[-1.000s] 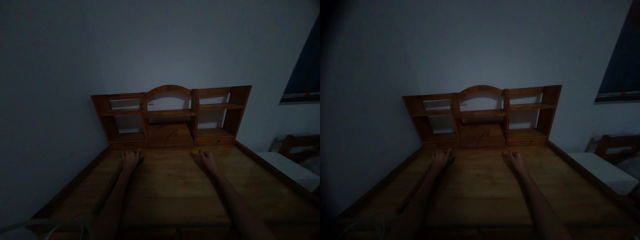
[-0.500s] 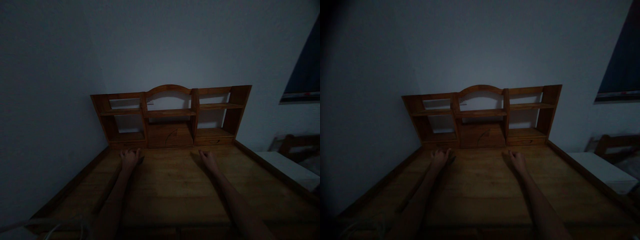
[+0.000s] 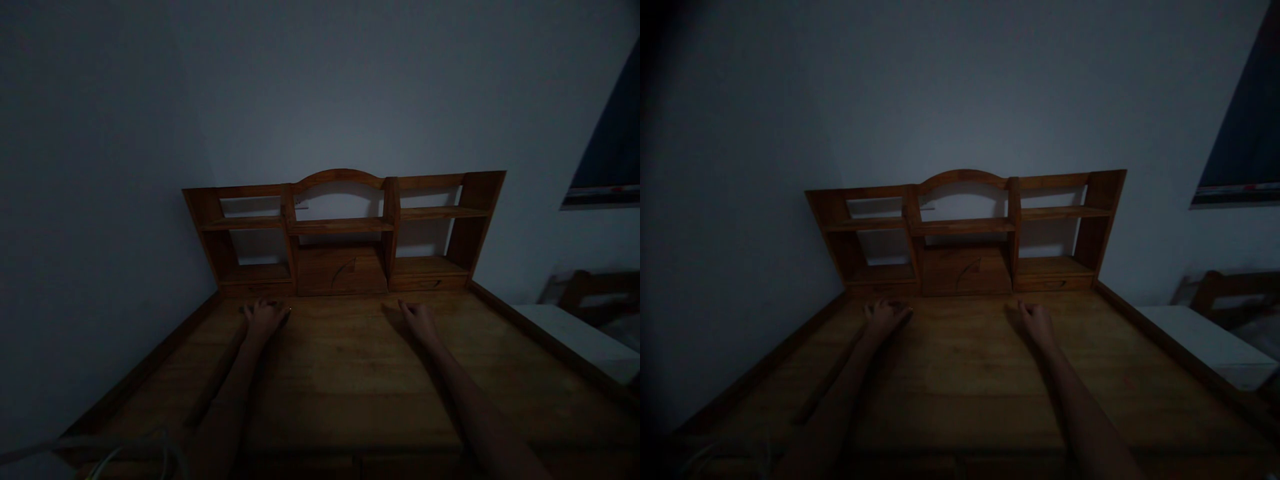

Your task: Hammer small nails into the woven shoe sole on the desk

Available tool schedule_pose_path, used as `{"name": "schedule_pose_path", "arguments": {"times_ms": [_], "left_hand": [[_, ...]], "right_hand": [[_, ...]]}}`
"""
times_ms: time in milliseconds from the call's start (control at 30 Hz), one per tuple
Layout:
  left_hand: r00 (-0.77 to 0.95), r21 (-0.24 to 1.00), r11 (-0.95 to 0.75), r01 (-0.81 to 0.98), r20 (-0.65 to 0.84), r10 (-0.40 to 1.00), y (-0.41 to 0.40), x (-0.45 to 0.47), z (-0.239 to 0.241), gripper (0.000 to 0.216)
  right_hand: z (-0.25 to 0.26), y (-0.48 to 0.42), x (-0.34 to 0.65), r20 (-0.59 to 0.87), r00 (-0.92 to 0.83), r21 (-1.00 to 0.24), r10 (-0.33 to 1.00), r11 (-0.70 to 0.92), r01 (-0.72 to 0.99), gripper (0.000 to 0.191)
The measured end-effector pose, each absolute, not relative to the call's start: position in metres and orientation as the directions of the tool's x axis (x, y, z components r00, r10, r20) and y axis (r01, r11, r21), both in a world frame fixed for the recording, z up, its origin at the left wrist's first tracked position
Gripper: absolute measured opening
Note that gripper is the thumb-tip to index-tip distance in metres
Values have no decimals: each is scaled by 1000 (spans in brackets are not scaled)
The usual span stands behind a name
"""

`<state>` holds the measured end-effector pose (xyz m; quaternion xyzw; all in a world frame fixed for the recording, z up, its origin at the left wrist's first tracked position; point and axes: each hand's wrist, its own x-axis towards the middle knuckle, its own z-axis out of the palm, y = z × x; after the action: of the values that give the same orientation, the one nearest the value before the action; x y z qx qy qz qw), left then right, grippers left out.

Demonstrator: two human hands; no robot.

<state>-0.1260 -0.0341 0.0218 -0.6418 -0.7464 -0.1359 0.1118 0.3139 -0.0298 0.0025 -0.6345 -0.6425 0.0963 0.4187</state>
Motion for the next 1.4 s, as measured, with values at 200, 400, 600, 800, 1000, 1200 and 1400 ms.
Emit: {"name": "schedule_pose_path", "arguments": {"times_ms": [200, 400, 600, 800, 1000, 1200, 1400], "left_hand": [[-143, -1, 150, 989, 297, 944, -28, -128, 11, 63], [-130, -15, 141, 990, 295, 947, -30, -128, 11, 57], [-129, -15, 139, 990, 289, 949, -29, -130, 8, 51], [-142, -13, 151, 988, 261, 955, -31, -127, 11, 50], [-167, -12, 174, 985, 216, 962, -30, -126, 12, 49], [-166, 4, 168, 986, 185, 969, -27, -129, 8, 50], [-189, 24, 187, 982, 180, 965, -23, -132, 2, 48]], "right_hand": [[1, -30, 314, 425, 152, -653, 892, 186, 734, 61], [1, -28, 314, 426, 156, -652, 891, 183, 736, 61], [2, -30, 314, 430, 161, -645, 888, 178, 743, 61], [3, -30, 313, 436, 157, -644, 886, 185, 742, 60], [4, -31, 313, 430, 152, -648, 890, 187, 738, 59], [5, -33, 313, 407, 131, -659, 904, 192, 727, 59], [4, -31, 313, 397, 139, -667, 907, 181, 723, 61]]}}
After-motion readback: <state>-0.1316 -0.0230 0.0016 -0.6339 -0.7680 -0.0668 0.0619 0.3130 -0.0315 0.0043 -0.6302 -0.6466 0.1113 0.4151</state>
